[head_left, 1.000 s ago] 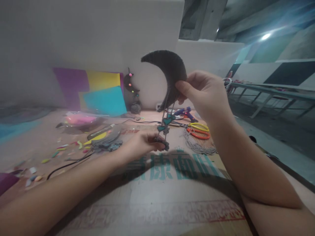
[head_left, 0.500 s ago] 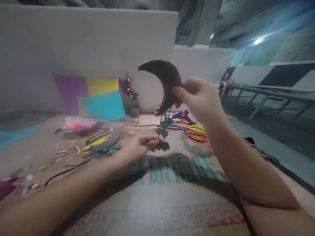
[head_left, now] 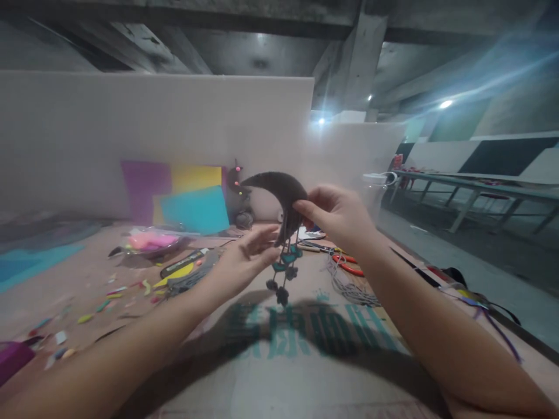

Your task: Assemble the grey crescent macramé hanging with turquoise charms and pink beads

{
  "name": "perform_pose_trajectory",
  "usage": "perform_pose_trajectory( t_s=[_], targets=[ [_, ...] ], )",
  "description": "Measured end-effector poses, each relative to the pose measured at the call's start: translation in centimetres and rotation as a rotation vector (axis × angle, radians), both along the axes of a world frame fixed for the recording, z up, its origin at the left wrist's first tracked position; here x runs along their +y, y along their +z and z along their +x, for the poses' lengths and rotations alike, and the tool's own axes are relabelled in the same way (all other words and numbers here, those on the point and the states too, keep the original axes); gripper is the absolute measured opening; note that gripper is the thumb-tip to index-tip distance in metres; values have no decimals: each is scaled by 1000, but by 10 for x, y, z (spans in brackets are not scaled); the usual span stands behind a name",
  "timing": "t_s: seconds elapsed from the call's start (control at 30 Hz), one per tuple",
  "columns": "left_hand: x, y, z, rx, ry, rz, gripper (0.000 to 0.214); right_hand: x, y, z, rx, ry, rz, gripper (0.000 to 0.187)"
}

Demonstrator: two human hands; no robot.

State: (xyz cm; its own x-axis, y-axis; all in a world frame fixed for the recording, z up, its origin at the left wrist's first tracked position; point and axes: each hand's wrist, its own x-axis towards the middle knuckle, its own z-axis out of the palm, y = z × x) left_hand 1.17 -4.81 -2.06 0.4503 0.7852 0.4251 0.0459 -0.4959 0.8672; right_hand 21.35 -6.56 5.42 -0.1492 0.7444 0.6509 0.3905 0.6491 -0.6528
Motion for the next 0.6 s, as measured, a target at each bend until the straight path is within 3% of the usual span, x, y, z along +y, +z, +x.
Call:
perform_pose_trajectory(
  t_s=[0.2, 0.33, 0.47, 0.6],
  targets=[
    [3, 12, -12, -108, 44, 43, 54, 5, -15, -11, -80, 20, -91, 30],
    [-2, 16, -9, -3, 117, 70, 33, 5, -23, -19, -97, 61, -105, 28],
    [-7, 20, -8, 50, 174, 106, 23, 3, -22, -21, -113, 115, -100, 29],
    [-7, 21, -11, 67, 199, 131, 26, 2, -17, -16, -107, 170, -137, 26]
  ],
)
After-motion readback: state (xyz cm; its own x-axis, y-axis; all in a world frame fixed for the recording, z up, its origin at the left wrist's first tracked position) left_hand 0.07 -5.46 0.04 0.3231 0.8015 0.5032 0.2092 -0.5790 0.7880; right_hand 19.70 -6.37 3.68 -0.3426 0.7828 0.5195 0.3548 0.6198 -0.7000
